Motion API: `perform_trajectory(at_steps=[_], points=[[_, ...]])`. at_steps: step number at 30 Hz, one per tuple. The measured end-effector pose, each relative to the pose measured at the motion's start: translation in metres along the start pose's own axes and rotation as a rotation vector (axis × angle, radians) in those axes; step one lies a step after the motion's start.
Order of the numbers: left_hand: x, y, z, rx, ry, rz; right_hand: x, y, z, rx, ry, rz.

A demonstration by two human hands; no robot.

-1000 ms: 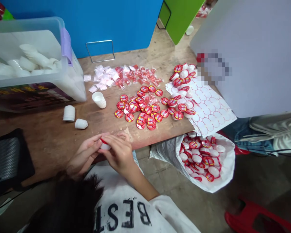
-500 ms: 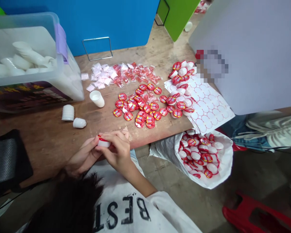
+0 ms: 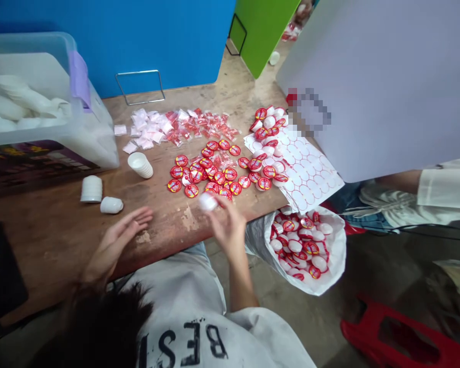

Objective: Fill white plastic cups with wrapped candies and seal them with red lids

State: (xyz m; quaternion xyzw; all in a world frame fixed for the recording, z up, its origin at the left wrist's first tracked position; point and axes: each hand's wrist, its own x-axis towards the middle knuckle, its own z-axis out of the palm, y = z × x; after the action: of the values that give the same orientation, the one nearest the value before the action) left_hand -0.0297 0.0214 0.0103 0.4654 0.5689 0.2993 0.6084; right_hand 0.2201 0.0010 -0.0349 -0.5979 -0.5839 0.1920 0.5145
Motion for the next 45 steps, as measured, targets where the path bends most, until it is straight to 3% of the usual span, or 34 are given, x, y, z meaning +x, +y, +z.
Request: perform_trajectory(at_steps=[2, 4, 7, 10, 16, 19, 21, 23, 27, 29, 34, 39, 42, 45], points=[[0.005, -0.006, -0.017, 0.261, 0.265, 0.158, 0.008, 0.036, -0.024, -0.165, 0.200, 0.048], [0.012, -0.013, -0.034, 0.610, 0.445, 0.367, 0.012, 0.070, -0.044, -0.343, 0.295, 0.059], [0.025, -0.026, -0.053, 0.894, 0.439, 0.517, 0.011, 0.108, -0.056, -0.476, 0.362, 0.085], [0.036, -0.039, -0.063, 1.059, 0.346, 0.534, 0.007, 0.127, -0.049, -0.542, 0.355, 0.106], [0.047, -0.044, -0.069, 1.075, 0.361, 0.528, 0.003, 0.129, -0.034, -0.689, 0.336, 0.137], [0.039, -0.034, -0.063, 0.951, 0.426, 0.471, 0.004, 0.108, -0.026, -0.676, 0.485, 0.127], [0.030, -0.026, -0.052, 0.849, 0.459, 0.443, 0.003, 0.081, -0.015, -0.564, 0.569, 0.131], [0.022, -0.021, -0.037, 0.846, 0.394, 0.488, 0.000, 0.046, 0.004, -0.329, 0.440, 0.159], [0.013, -0.019, -0.004, 0.786, 0.154, 0.606, -0.011, -0.024, 0.053, 0.290, -0.345, 0.318], [0.012, -0.021, 0.005, 0.748, 0.118, 0.595, -0.016, -0.042, 0.073, 0.492, -0.533, 0.437], [0.009, -0.020, 0.001, 0.608, -0.003, 0.510, -0.018, -0.041, 0.082, 0.668, -0.500, 0.650], [0.004, -0.012, -0.001, 0.341, -0.037, 0.395, -0.017, -0.037, 0.069, 0.809, -0.605, 0.684], [0.001, -0.011, 0.007, 0.120, -0.025, 0.249, -0.020, -0.039, 0.066, 0.804, -0.577, 0.592], [0.004, -0.016, 0.008, -0.016, 0.058, 0.101, -0.021, -0.038, 0.061, 0.593, -0.476, 0.320]])
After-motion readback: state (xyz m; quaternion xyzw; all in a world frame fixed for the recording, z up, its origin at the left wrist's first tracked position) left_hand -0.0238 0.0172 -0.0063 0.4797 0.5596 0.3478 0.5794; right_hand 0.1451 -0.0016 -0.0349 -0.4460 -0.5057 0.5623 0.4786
